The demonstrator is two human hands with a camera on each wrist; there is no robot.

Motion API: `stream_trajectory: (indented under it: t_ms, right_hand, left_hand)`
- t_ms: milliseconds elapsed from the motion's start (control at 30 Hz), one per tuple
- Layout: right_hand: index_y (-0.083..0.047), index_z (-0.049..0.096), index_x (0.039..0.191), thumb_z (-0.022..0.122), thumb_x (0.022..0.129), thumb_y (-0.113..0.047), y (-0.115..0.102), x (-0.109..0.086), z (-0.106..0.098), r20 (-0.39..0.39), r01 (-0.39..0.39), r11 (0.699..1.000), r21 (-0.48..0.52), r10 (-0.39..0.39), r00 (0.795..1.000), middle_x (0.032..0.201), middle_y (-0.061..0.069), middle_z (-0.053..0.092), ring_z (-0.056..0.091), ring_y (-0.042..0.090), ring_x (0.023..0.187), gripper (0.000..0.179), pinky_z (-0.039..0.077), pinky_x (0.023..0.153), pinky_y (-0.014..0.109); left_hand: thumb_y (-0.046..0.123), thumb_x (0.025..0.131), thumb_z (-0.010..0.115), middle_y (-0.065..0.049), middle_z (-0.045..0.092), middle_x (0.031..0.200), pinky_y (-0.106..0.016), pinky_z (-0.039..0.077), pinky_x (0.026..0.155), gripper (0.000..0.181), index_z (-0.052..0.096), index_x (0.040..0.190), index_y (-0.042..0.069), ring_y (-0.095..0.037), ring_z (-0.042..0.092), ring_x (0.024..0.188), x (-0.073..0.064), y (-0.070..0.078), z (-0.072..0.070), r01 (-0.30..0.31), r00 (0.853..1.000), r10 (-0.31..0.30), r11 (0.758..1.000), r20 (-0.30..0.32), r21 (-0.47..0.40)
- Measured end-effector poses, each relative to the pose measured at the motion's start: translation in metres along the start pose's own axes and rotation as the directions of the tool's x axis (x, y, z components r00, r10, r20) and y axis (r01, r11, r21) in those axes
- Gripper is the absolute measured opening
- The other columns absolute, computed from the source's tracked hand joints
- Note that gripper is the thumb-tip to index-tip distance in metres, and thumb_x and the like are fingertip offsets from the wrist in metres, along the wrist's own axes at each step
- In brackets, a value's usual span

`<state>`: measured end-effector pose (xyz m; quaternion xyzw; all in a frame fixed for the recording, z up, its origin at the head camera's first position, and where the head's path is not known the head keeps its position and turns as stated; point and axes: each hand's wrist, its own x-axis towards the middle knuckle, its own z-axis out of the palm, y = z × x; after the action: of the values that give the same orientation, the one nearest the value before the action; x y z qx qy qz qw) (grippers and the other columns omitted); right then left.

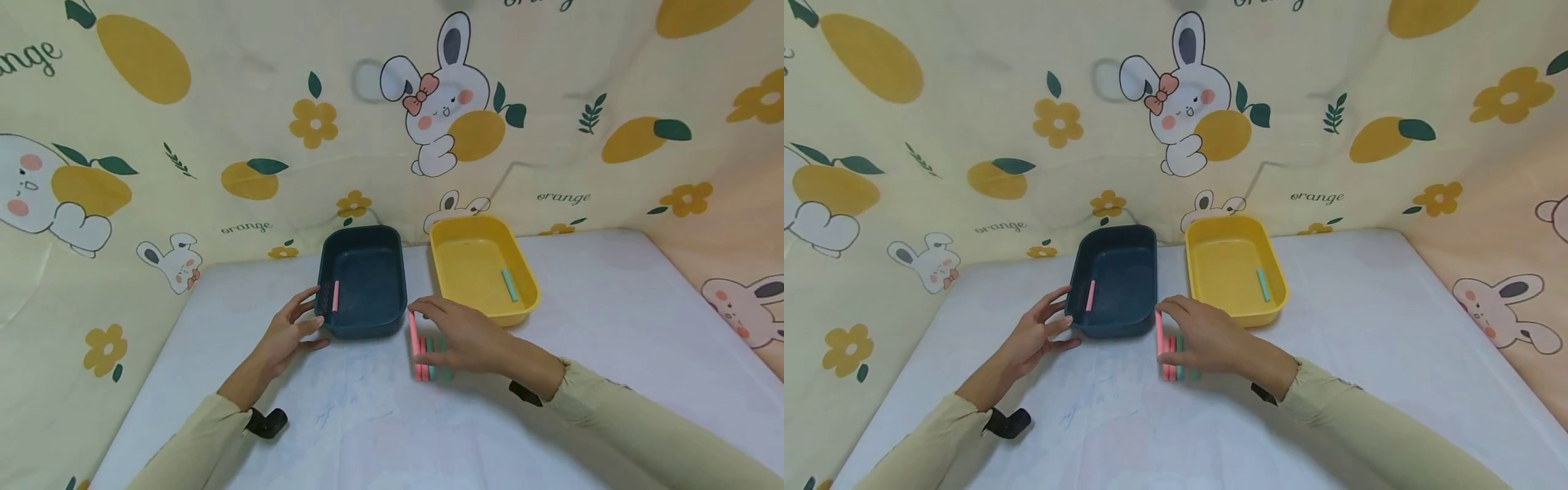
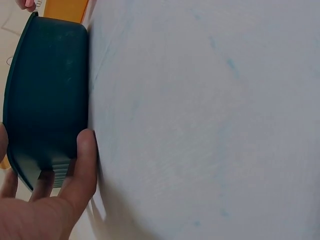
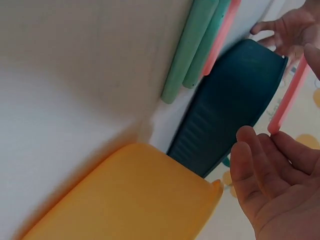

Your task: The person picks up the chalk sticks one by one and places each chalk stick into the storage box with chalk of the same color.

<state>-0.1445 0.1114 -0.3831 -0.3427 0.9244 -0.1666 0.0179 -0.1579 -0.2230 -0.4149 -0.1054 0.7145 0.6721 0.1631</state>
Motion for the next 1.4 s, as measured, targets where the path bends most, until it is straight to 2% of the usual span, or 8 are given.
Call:
stream_trajectory:
  t_ms: [233,567,800,1000,1167,1400]
  right_hand:
    - [-0.018,0.043,0.148,0.076,0.081,-0.055,0.000,0.011,-0.002,0.011,-0.026,0.999,0.027,0.026,1.000,0.145,0.000,0.051,0.059,0.016,0.119,0.083,0.055,0.098,0.038]
    - [-0.019,0.042,0.150,0.076,0.082,-0.053,-0.003,0.028,-0.004,0.029,-0.087,0.993,0.082,0.085,0.996,0.148,0.002,0.048,0.058,0.020,0.121,0.083,0.055,0.099,0.039]
    - [-0.019,0.042,0.149,0.075,0.083,-0.054,-0.001,0.035,-0.002,0.024,-0.077,0.995,0.065,0.075,0.997,0.148,0.002,0.049,0.059,0.019,0.120,0.082,0.054,0.099,0.039]
    - [-0.018,0.043,0.149,0.073,0.082,-0.058,-0.005,0.046,-0.004,0.012,-0.072,0.996,0.060,0.071,0.997,0.148,0.004,0.049,0.055,0.020,0.127,0.083,0.051,0.105,0.042]
    - [-0.020,0.043,0.150,0.074,0.081,-0.059,-0.012,0.060,-0.007,0.034,-0.115,0.991,0.075,0.112,0.993,0.152,0.003,0.046,0.048,0.022,0.136,0.085,0.046,0.111,0.044]
    - [-0.021,0.043,0.151,0.072,0.082,-0.062,-0.017,0.083,-0.004,0.073,-0.135,0.989,0.062,0.130,0.989,0.155,0.003,0.042,0.042,0.023,0.141,0.085,0.041,0.115,0.045]
  left_hand:
    - [0.006,0.100,0.055,-0.011,0.023,0.164,-0.056,0.052,0.098,0.066,0.029,0.155,0.033,-0.035,0.043,0.134,0.002,0.002,0.002,-0.001,1.000,0.001,1.000,0.027,-0.014]
    - [0.006,0.100,0.056,-0.011,0.023,0.164,-0.056,0.053,0.097,0.067,0.030,0.155,0.033,-0.033,0.046,0.130,0.003,0.002,0.001,0.010,1.000,-0.010,1.000,0.013,-0.023]
    - [0.004,0.100,0.055,-0.012,0.023,0.163,-0.057,0.052,0.097,0.067,0.029,0.155,0.032,-0.034,0.046,0.130,0.003,0.002,0.001,0.000,1.000,0.001,1.000,0.015,-0.022]
    - [0.004,0.100,0.055,-0.011,0.023,0.164,-0.056,0.054,0.095,0.067,0.029,0.155,0.032,-0.034,0.048,0.128,0.003,0.002,-0.001,0.007,1.000,-0.007,1.000,0.002,0.006]
    - [0.004,0.100,0.056,-0.011,0.023,0.164,-0.057,0.054,0.095,0.068,0.029,0.154,0.032,-0.035,0.046,0.131,0.003,0.002,-0.001,0.007,1.000,-0.007,1.000,-0.004,0.013]
    - [0.004,0.100,0.055,-0.012,0.023,0.163,-0.057,0.054,0.095,0.067,0.029,0.154,0.032,-0.036,0.045,0.132,0.001,0.002,-0.001,0.001,1.000,-0.001,1.000,-0.002,0.012]
